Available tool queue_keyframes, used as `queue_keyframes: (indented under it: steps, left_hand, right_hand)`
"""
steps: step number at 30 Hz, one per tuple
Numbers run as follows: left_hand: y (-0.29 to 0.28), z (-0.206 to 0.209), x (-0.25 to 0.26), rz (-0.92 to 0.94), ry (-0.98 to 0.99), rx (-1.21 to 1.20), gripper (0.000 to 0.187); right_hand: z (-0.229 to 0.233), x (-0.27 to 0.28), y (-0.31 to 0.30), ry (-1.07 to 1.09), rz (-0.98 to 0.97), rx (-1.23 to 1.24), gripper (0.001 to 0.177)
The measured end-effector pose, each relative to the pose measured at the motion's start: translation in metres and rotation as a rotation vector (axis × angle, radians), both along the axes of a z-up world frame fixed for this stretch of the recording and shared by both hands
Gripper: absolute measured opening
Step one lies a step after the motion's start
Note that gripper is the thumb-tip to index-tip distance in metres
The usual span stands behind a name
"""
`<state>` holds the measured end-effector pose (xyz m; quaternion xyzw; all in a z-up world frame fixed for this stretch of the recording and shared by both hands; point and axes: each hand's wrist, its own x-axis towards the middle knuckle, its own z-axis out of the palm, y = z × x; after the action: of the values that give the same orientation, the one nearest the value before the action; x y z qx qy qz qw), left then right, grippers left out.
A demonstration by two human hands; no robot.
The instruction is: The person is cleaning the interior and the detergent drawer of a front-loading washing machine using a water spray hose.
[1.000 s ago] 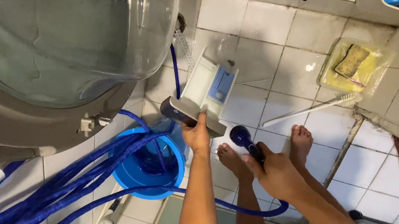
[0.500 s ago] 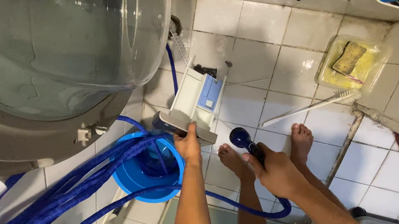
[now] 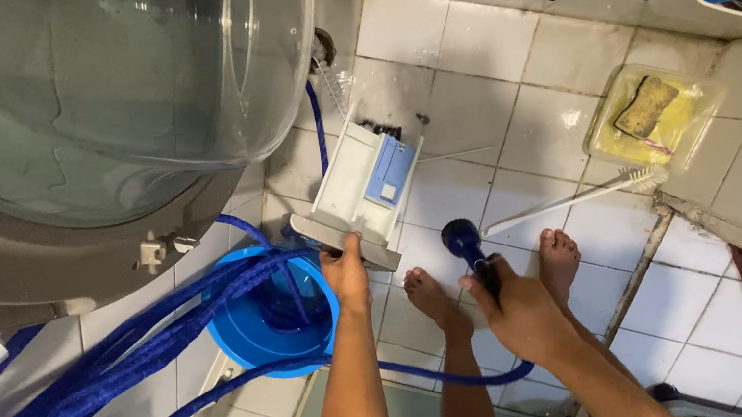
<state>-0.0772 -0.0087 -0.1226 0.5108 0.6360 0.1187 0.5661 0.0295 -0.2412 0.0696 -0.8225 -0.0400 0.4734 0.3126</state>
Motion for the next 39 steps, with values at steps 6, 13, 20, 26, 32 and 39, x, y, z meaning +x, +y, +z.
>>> queue_keyframes:
  steps: [6, 13, 20, 26, 32, 39]
  left_hand:
    - [-0.005, 0.003, -0.011, 0.000, -0.144, -0.152, 0.041]
    - [-0.009, 0.011, -0.009, -0.036, -0.223, -0.145, 0.043]
    - [-0.003, -0.005, -0.021, 0.003, -0.199, -0.126, 0.046]
    - [-0.002, 0.005, -0.014, -0.072, -0.117, -0.094, 0.043]
    - [-0.003, -0.002, 0.002, -0.222, 0.016, 0.006, 0.051]
    - [-0.008, 0.030, 0.022, -0.281, 0.293, 0.044, 0.060]
  right_hand:
    - [-0.009, 0.015, 0.001, -0.272, 0.013, -0.009, 0.047]
    - [-0.006, 0.033, 0.003, -0.243, -0.005, -0.054, 0.049]
    - [-0.012, 0.032, -0.008, -0.275, 0.023, -0.049, 0.051]
    - [0.016, 0.030, 0.011, -0.067, 0.117, -0.098, 0.050]
    - [0.033, 0.002, 0.043, -0.064, 0.261, 0.054, 0.053]
    - [0.019, 0.002, 0.038, -0.105, 0.142, 0.017, 0.047]
